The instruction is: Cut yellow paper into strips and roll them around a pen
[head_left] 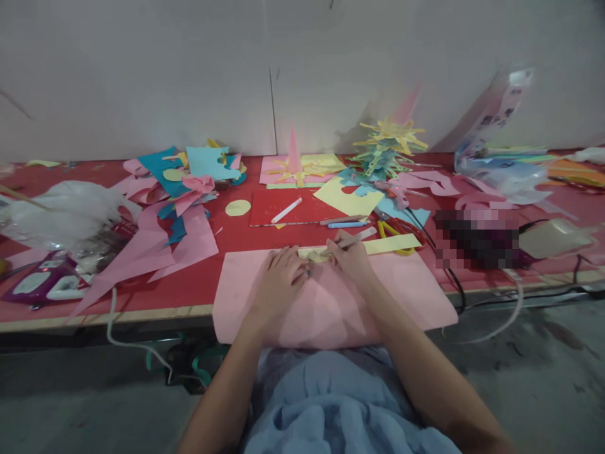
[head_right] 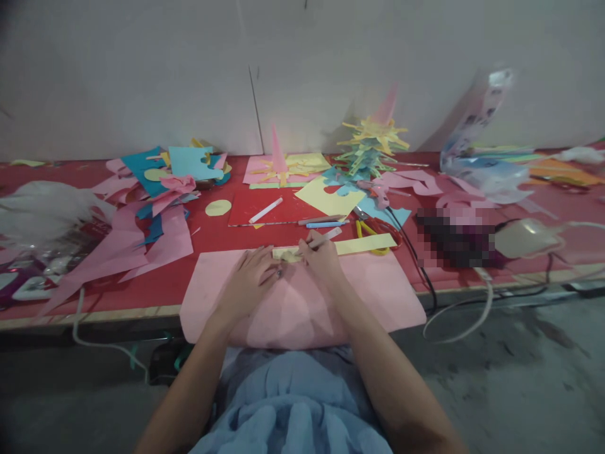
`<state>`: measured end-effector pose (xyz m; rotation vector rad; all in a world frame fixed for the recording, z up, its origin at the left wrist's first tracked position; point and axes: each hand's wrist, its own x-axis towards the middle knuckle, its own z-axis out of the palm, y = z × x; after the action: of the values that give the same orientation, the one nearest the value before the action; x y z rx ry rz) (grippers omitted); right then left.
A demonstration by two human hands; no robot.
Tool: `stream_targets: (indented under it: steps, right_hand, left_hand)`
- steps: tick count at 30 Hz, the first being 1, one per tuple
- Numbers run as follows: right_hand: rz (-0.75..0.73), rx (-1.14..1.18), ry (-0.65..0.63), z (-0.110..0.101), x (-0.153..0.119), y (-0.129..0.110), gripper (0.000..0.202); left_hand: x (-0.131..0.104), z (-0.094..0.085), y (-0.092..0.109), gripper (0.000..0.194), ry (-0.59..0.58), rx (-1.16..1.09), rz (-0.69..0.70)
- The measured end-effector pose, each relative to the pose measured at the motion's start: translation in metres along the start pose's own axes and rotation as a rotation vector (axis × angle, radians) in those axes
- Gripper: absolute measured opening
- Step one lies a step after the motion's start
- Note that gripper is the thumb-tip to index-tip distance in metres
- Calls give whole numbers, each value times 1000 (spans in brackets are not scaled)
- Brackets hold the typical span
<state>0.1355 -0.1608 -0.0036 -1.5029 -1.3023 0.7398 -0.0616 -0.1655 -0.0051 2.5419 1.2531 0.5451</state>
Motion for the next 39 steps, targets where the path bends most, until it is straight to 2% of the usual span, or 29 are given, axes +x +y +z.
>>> stream_targets:
  steps: [5,18,25,30,39]
  right_hand:
    - [-24,-63,55,0,0,0,27]
    - [-6,-71,41,0,1,0,26]
    - [3,1,114,0,0,-1,26]
    - [12,-41,105,-2,-1,-5,27]
    - [-5,-87,110,0,1,1,25]
  left_hand:
    - [-1,0,0,24,-2,-12,-16]
    - [-1,-1,1,24,-4,1,-3]
    - [-1,0,0,25,12,1,-7]
    - [-1,0,2,26,2,-1,-19]
    - [-1,1,0,27,7,1,-13]
